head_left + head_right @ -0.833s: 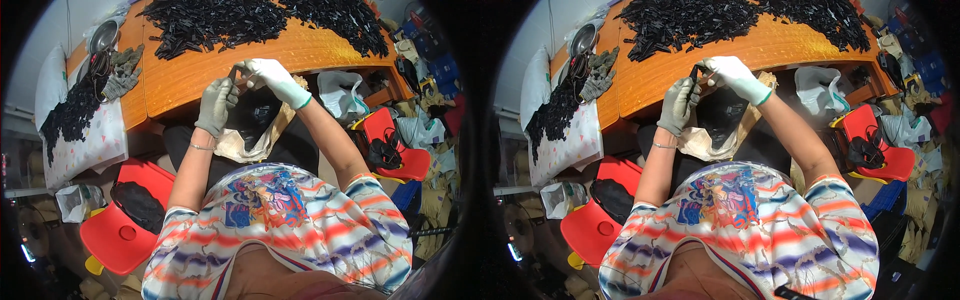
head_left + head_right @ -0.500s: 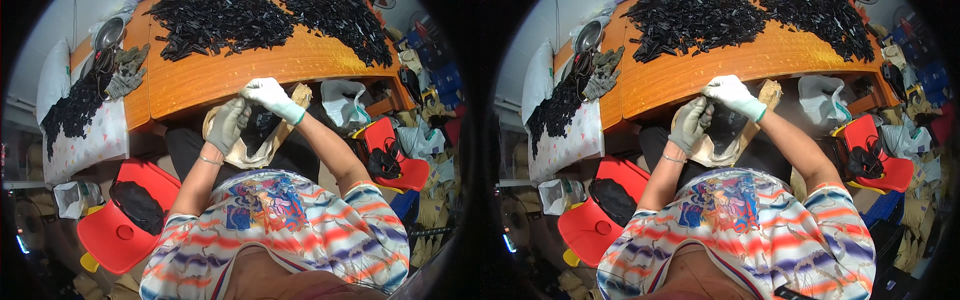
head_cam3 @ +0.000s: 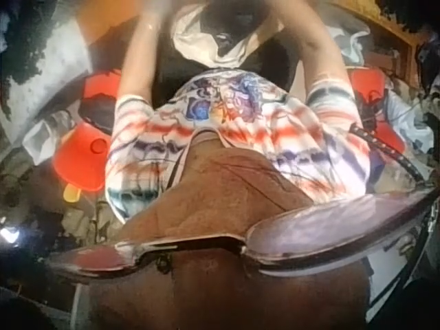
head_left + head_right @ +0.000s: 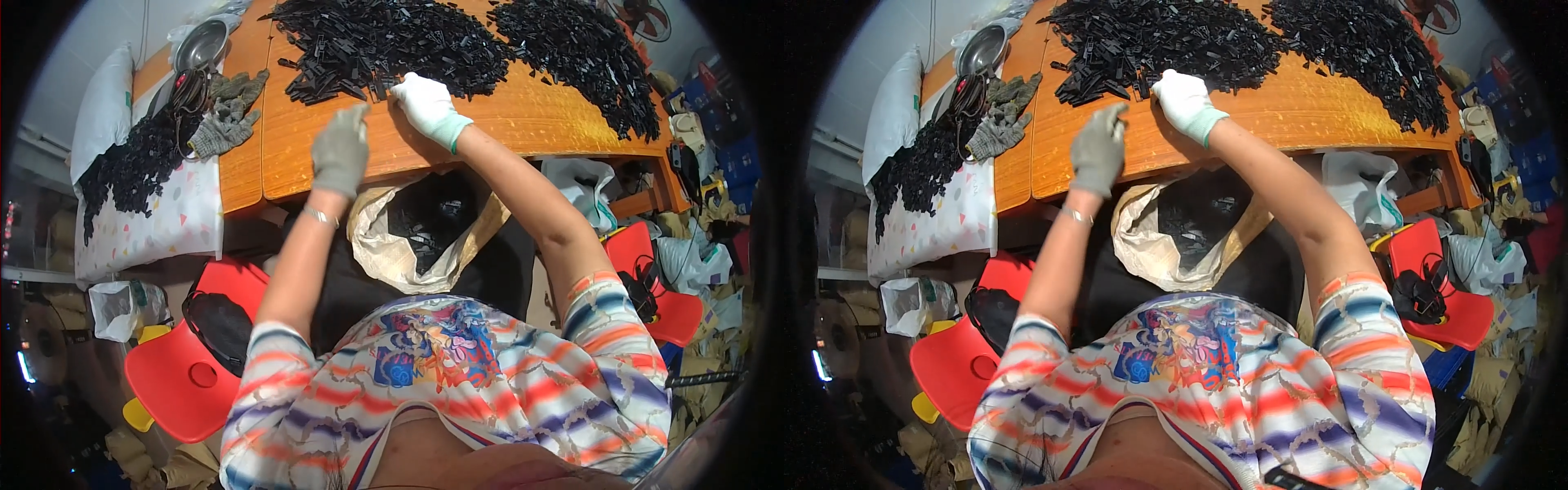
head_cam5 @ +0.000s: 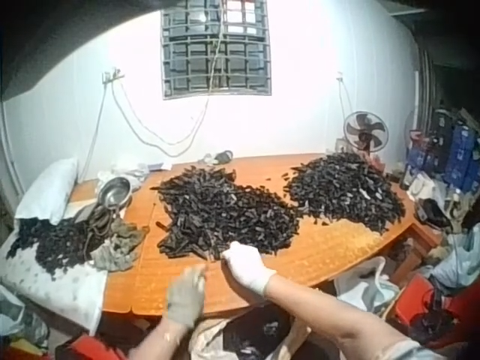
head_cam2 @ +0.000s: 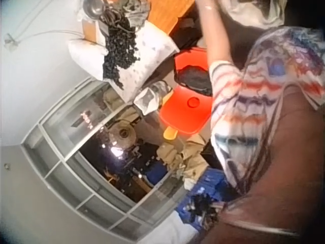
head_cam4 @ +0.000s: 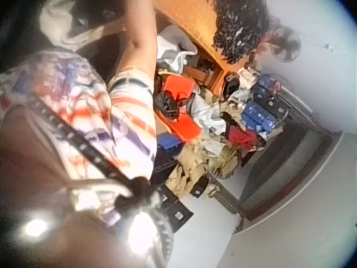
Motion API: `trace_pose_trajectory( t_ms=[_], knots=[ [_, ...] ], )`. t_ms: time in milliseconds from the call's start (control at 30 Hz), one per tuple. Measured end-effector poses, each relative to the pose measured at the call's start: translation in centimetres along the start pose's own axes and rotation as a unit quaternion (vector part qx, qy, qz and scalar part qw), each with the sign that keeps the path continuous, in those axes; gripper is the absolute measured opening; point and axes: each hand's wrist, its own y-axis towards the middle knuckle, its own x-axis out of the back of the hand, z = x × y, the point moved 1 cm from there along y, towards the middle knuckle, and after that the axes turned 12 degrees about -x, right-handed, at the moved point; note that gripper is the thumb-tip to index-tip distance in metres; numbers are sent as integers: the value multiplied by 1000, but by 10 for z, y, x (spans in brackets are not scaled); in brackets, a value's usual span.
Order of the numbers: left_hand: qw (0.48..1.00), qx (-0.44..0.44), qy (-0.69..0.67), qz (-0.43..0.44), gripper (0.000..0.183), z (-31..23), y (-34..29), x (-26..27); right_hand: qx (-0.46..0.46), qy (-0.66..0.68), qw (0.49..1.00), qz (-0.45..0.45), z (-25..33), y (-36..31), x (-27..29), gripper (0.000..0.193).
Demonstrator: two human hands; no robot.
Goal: Inspecting and sorting small black plastic components from a table into a bag.
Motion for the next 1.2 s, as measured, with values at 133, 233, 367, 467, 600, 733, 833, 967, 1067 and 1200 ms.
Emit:
trace_pose_trajectory(
  t_ms=[133,233,367,467,600,733,833,967,1067,1200],
  knots=[
    [993,-44,96,60,22,38,58,-8,5,11,1000,-6,-7,3,-12,6],
    [976,-99,172,93,21,54,72,-16,27,24,999,-14,0,-6,-4,7],
    [948,-188,249,54,12,52,78,-19,-81,115,989,46,4,-26,13,13],
    [939,-232,251,26,9,51,76,-19,-163,154,968,112,10,-33,26,16],
    [960,-200,195,8,14,32,65,-15,-223,232,939,125,11,-44,33,19],
    [998,-48,-37,-13,19,20,47,-10,-269,347,886,150,13,-50,37,21],
    [940,0,-327,-93,24,-5,29,-10,-301,451,833,110,14,-53,33,21],
    [885,55,-456,-71,30,-15,10,-16,-311,556,767,77,37,-59,52,17],
    [896,77,-437,-28,29,-23,2,-20,-291,568,767,62,36,-61,41,18],
    [748,132,-651,14,33,-30,-9,-10,-295,559,774,38,37,-67,40,18]
  ],
)
